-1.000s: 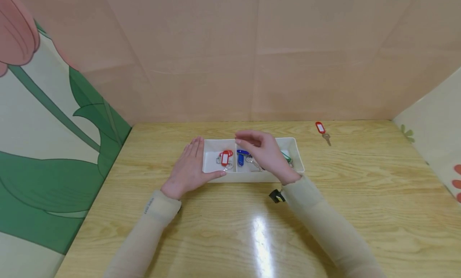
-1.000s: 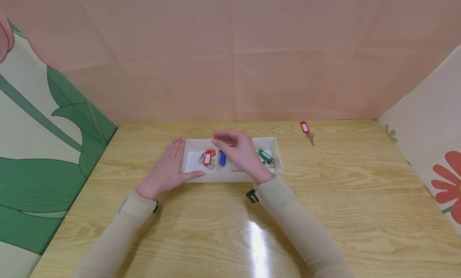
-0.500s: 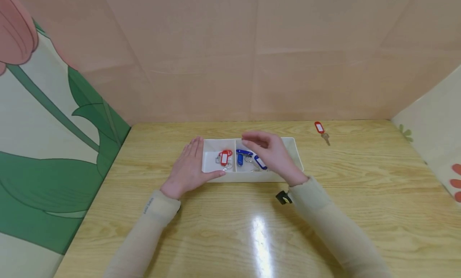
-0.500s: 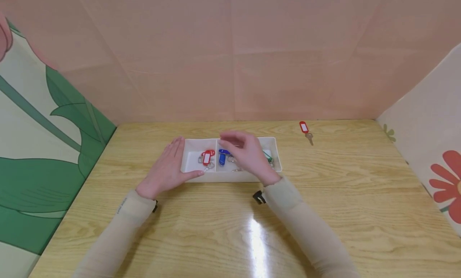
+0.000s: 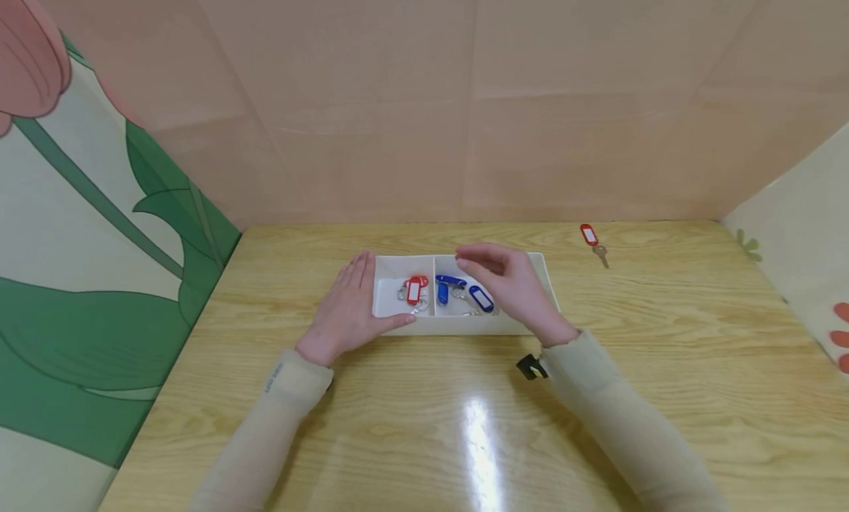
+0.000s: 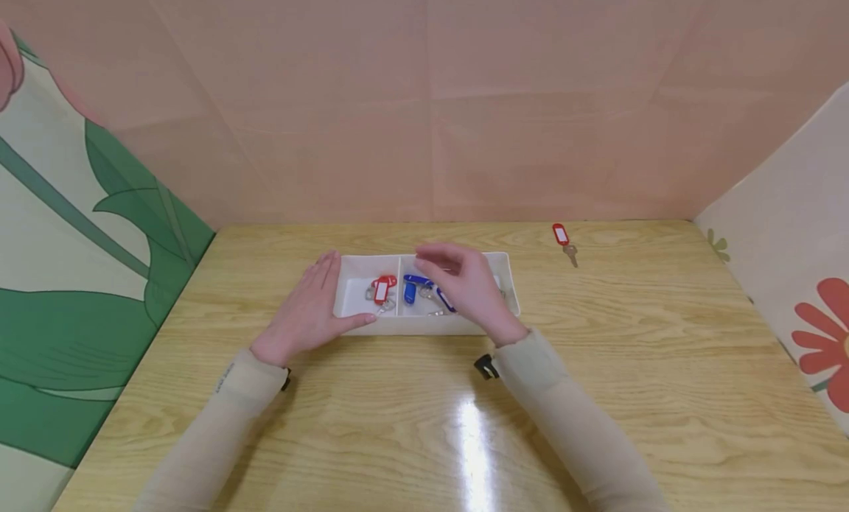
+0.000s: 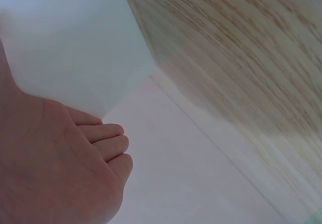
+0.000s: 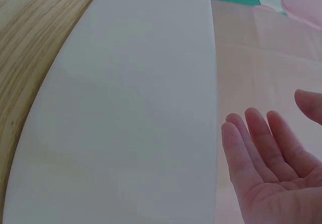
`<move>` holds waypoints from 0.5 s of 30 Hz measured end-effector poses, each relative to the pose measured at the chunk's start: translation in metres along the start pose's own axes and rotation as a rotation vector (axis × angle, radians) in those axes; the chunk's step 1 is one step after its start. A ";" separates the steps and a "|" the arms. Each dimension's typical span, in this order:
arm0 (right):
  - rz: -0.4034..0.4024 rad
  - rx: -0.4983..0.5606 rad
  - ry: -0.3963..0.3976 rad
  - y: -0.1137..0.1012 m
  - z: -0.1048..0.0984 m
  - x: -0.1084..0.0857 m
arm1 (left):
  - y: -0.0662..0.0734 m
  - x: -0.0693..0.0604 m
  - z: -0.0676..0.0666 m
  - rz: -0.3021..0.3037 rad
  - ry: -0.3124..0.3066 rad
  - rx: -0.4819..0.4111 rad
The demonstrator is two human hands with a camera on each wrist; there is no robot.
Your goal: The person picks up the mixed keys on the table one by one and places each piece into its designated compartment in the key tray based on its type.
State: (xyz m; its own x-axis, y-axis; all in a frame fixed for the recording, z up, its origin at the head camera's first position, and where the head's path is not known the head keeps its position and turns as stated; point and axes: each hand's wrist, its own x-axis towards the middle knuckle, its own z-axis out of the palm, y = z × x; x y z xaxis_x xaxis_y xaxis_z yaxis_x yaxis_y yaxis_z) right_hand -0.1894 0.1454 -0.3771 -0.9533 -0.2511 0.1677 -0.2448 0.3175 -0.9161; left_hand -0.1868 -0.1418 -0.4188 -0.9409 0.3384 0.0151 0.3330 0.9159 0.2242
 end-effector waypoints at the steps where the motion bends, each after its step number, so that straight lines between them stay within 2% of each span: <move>1: 0.005 0.001 0.002 0.000 0.000 0.000 | 0.000 0.000 0.000 0.001 0.000 -0.001; 15: 0.030 0.016 0.010 -0.001 -0.007 -0.006 | 0.000 0.000 0.000 -0.004 -0.004 -0.001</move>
State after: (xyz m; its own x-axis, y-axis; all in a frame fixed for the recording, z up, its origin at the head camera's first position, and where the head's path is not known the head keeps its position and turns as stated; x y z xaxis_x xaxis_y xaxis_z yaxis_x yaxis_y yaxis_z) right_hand -0.1843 0.1533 -0.3744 -0.9618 -0.2327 0.1439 -0.2135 0.3096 -0.9266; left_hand -0.1870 -0.1415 -0.4186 -0.9420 0.3356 0.0099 0.3291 0.9171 0.2249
